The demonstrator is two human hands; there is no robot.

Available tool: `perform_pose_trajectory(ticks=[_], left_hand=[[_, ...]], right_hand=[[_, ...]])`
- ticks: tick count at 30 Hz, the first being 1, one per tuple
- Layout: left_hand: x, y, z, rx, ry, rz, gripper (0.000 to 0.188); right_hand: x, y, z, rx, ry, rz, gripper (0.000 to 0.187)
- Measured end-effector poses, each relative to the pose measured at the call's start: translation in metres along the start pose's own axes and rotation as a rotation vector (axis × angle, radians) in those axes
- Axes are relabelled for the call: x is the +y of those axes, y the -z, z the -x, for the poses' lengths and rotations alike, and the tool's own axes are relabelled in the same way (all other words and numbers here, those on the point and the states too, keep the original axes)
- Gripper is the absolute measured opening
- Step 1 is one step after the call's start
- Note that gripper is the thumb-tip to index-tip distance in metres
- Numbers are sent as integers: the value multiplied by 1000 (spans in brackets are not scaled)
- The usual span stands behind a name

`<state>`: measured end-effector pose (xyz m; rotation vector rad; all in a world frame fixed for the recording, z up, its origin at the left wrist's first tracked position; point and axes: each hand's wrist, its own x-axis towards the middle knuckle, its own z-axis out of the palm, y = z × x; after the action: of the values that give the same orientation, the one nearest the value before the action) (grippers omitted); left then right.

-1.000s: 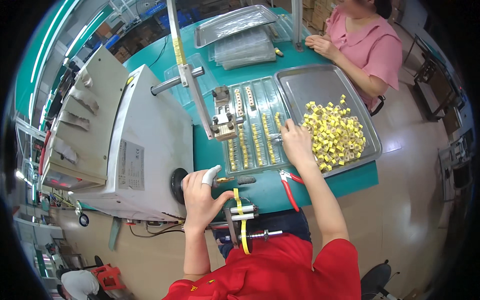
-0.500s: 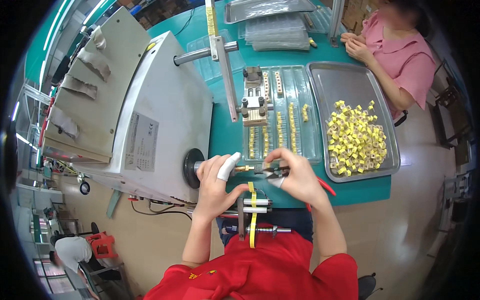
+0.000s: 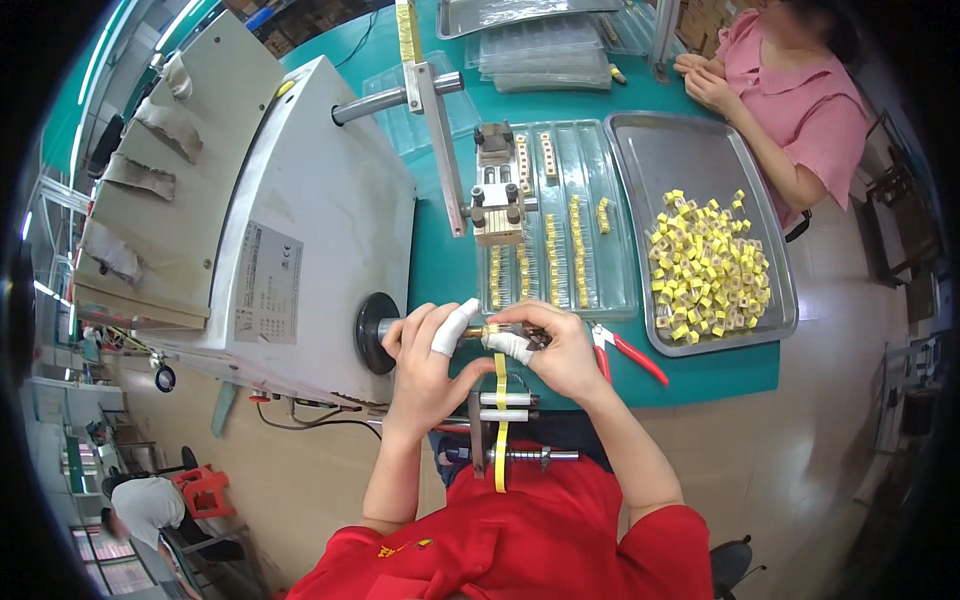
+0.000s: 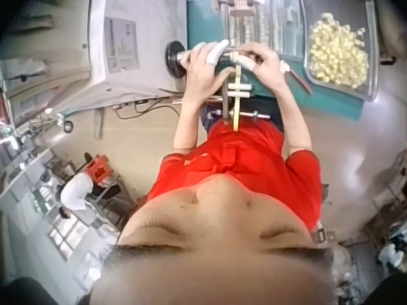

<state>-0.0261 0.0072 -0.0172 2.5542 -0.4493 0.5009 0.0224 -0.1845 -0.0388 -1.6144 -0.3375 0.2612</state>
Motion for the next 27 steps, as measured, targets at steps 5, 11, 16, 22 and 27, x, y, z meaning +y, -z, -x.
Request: perform_pose_trajectory(ticks=[5,11,16,22,27], left_hand=[[-3,-3,3,51,-11,-24,60],[4,-2,-1,46,10,-62,58],[13,-7,3,77,61,-47,50],[10,-2,13,132,34,-22,39],[3,-12,18,225,-32,45,38]], right_hand=[[-4,2,10,124,-70,-37,21],[-13,1,41,-69,-152,141,18],[0,-21,44,104,157,176,10],[10,-39,42,221,246,85,9],[16,-41,41,242,239,55,7]])
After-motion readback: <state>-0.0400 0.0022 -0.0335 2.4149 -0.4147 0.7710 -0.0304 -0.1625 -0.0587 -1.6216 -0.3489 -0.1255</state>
